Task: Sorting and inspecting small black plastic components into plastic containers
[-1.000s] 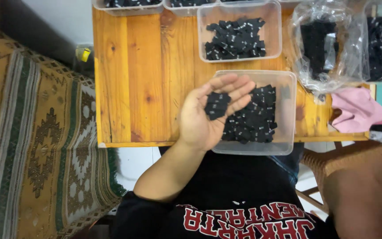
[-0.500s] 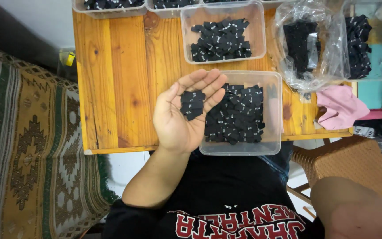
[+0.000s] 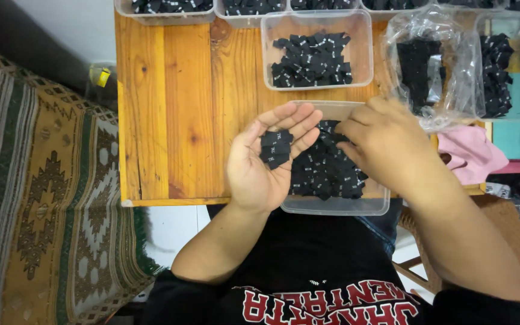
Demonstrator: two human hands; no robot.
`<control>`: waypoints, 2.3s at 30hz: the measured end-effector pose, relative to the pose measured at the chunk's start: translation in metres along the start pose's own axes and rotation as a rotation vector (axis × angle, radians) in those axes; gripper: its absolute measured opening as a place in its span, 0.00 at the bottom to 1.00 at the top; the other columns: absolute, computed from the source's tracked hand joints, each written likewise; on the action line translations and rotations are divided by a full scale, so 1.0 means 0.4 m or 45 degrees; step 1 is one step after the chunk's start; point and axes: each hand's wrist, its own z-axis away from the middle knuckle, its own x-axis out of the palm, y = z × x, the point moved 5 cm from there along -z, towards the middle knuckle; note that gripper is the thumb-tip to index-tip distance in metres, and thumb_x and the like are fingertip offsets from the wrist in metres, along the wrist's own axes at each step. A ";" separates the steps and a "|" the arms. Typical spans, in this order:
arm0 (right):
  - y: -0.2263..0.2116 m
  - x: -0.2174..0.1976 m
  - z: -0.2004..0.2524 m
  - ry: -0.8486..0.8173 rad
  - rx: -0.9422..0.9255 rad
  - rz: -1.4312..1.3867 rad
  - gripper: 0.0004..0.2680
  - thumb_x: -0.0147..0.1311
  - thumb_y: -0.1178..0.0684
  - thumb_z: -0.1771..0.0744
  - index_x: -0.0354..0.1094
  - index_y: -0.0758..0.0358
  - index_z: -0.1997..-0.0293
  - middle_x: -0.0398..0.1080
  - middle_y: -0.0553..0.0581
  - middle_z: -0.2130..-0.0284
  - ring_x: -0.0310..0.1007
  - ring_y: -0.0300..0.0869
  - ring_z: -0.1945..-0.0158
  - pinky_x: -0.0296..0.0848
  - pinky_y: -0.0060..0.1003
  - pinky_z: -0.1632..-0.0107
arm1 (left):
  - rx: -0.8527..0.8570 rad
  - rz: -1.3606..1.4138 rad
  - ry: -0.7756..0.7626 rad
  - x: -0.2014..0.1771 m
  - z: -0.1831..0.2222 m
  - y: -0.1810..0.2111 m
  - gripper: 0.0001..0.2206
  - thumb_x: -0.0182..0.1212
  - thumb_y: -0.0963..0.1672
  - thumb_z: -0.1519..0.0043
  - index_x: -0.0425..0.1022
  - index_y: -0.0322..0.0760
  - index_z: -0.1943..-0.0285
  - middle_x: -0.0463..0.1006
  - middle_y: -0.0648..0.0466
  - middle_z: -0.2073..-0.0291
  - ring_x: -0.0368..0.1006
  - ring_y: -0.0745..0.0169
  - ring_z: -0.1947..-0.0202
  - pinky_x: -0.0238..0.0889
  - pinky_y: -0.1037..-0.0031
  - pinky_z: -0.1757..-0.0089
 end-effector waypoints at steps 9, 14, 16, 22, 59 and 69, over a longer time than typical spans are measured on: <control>-0.019 0.041 -0.027 -0.236 0.088 0.165 0.13 0.68 0.40 0.41 0.71 0.50 0.63 0.72 0.46 0.67 0.77 0.45 0.62 0.74 0.42 0.68 | 0.025 -0.005 -0.050 -0.002 -0.007 0.000 0.22 0.40 0.46 0.27 0.70 0.18 0.37 0.73 0.27 0.41 0.69 0.28 0.36 0.67 0.52 0.38; -0.020 0.056 -0.027 -0.106 0.050 0.177 0.05 0.59 0.47 0.35 0.70 0.51 0.69 0.71 0.46 0.70 0.76 0.46 0.66 0.73 0.43 0.70 | 0.025 0.003 -0.050 -0.002 -0.004 -0.001 0.22 0.41 0.46 0.27 0.71 0.19 0.37 0.74 0.28 0.41 0.69 0.27 0.36 0.67 0.51 0.38; -0.023 0.041 -0.027 -0.047 0.026 0.166 0.09 0.54 0.50 0.31 0.69 0.52 0.73 0.71 0.47 0.71 0.76 0.46 0.68 0.71 0.43 0.71 | 0.030 0.010 -0.055 0.000 -0.002 0.001 0.22 0.42 0.46 0.27 0.70 0.18 0.36 0.73 0.27 0.41 0.68 0.27 0.36 0.66 0.50 0.38; -0.009 -0.050 -0.004 -0.076 0.111 -0.119 0.01 0.58 0.53 0.33 0.75 0.52 0.62 0.76 0.47 0.65 0.77 0.47 0.60 0.74 0.43 0.65 | -0.010 -0.006 -0.038 0.002 0.003 -0.001 0.22 0.42 0.46 0.28 0.71 0.20 0.37 0.73 0.28 0.40 0.68 0.27 0.35 0.66 0.50 0.39; -0.017 -0.086 0.125 0.700 0.370 -0.557 0.04 0.59 0.71 0.31 0.77 0.75 0.55 0.71 0.64 0.68 0.69 0.46 0.66 0.66 0.36 0.59 | 0.111 0.085 -0.084 0.011 -0.010 0.034 0.21 0.38 0.46 0.26 0.72 0.21 0.39 0.75 0.31 0.43 0.72 0.35 0.39 0.72 0.56 0.43; -0.028 -0.062 0.165 0.776 0.310 -0.622 0.01 0.59 0.66 0.32 0.75 0.73 0.60 0.72 0.58 0.72 0.65 0.45 0.68 0.60 0.40 0.55 | 0.177 -0.274 0.000 0.038 -0.265 0.093 0.24 0.39 0.48 0.28 0.74 0.19 0.42 0.78 0.29 0.47 0.77 0.36 0.45 0.75 0.57 0.48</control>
